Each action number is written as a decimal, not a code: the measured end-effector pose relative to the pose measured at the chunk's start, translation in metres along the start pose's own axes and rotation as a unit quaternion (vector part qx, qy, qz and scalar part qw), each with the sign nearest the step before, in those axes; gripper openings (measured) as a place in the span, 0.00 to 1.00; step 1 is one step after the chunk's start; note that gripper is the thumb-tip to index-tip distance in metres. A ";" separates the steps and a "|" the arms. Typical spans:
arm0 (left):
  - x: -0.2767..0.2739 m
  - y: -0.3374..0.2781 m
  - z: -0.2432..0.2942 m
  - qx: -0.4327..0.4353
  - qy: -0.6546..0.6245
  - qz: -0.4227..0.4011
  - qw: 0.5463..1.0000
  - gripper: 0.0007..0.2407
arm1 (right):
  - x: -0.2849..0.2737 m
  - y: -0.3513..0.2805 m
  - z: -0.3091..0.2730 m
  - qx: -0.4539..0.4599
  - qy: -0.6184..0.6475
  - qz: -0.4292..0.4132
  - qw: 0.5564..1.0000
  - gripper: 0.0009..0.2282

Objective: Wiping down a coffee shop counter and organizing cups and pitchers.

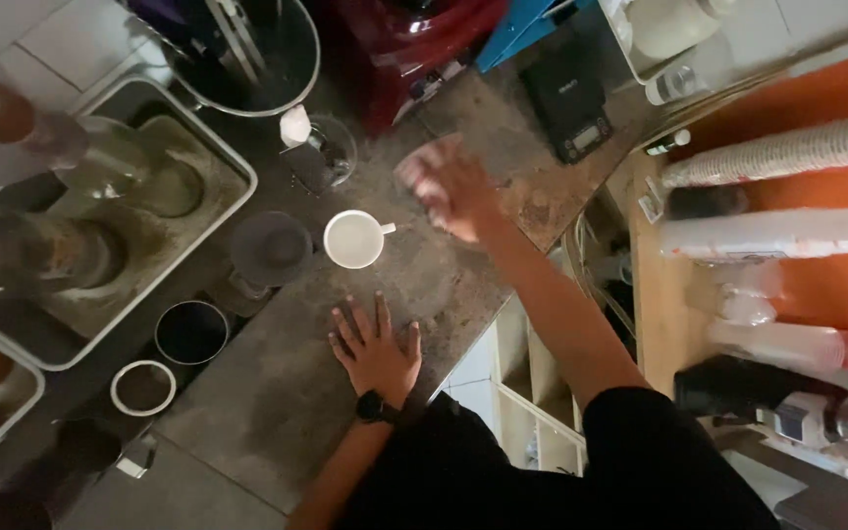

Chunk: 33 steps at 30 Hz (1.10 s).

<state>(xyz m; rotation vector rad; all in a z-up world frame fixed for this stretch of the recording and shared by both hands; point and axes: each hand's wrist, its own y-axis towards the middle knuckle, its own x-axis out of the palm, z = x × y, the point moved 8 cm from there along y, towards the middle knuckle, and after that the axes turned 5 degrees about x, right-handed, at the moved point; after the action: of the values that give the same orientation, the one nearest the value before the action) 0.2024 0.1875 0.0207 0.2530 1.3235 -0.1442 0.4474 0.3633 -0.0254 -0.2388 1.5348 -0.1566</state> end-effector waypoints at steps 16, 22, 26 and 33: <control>0.005 -0.002 0.003 0.002 -0.005 -0.064 0.998 0.33 | -0.024 -0.001 0.003 0.062 0.072 0.113 0.989 0.27; 0.015 -0.006 0.000 0.007 0.014 -0.116 0.993 0.35 | 0.014 -0.045 0.062 0.321 0.083 0.116 0.936 0.29; 0.004 -0.004 0.009 -0.003 0.004 -0.037 0.999 0.32 | 0.035 -0.135 -0.001 0.131 0.031 0.032 0.990 0.32; -0.011 -0.001 0.016 0.030 0.064 0.047 0.996 0.33 | 0.047 -0.139 0.126 0.195 -0.036 0.315 0.928 0.28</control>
<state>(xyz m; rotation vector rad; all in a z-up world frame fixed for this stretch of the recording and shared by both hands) 0.2143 0.1821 0.0345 0.3800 1.4326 -0.0885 0.5813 0.2239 -0.0334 0.5596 1.4037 0.0599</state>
